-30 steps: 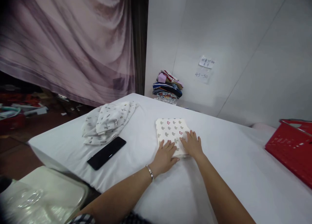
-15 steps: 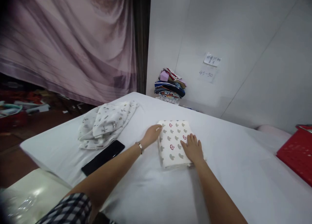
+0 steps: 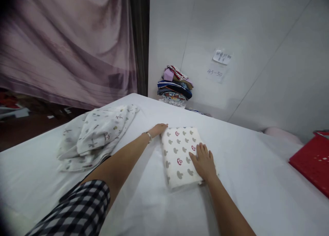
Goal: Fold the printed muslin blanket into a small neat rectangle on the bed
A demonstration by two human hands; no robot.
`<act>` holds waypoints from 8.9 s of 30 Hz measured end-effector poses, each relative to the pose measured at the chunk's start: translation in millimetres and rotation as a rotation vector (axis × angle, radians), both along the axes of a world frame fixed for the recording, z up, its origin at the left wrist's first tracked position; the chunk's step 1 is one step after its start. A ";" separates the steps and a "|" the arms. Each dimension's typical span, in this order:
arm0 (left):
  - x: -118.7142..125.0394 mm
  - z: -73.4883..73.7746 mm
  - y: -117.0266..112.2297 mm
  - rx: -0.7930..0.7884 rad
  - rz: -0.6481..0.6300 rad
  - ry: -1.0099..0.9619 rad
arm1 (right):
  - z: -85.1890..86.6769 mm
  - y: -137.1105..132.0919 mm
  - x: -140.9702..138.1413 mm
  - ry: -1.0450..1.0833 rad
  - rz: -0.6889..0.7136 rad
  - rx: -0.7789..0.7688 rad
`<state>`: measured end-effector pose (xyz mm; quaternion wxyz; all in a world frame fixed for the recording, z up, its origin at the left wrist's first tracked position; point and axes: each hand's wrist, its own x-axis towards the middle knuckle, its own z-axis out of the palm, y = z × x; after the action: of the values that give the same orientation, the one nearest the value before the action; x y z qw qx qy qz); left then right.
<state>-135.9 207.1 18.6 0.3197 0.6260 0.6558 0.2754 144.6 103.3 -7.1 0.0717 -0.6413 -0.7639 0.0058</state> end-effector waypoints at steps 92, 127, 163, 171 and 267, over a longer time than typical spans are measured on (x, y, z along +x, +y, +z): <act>24.7 13.8 -155.8 -0.092 0.326 -0.205 | 37.8 -72.5 40.4 0.940 -0.290 -0.723; 156.1 7.9 -212.5 0.408 -0.142 0.311 | 5.8 -111.0 48.3 1.191 -0.082 -0.414; 148.2 13.2 -195.2 0.277 -0.151 0.355 | 15.0 -112.5 22.7 1.512 -0.207 -0.536; 146.6 19.8 -194.1 0.201 -0.165 0.320 | 18.2 -105.9 18.8 1.548 -0.209 -0.561; 150.8 17.8 -205.9 0.303 -0.070 0.337 | 11.2 -88.4 27.2 1.377 -0.213 -0.558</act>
<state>14.9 1.2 36.3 0.1174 0.7262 0.6290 0.2513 171.9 14.9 4.2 0.3683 -0.5575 -0.4502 0.5923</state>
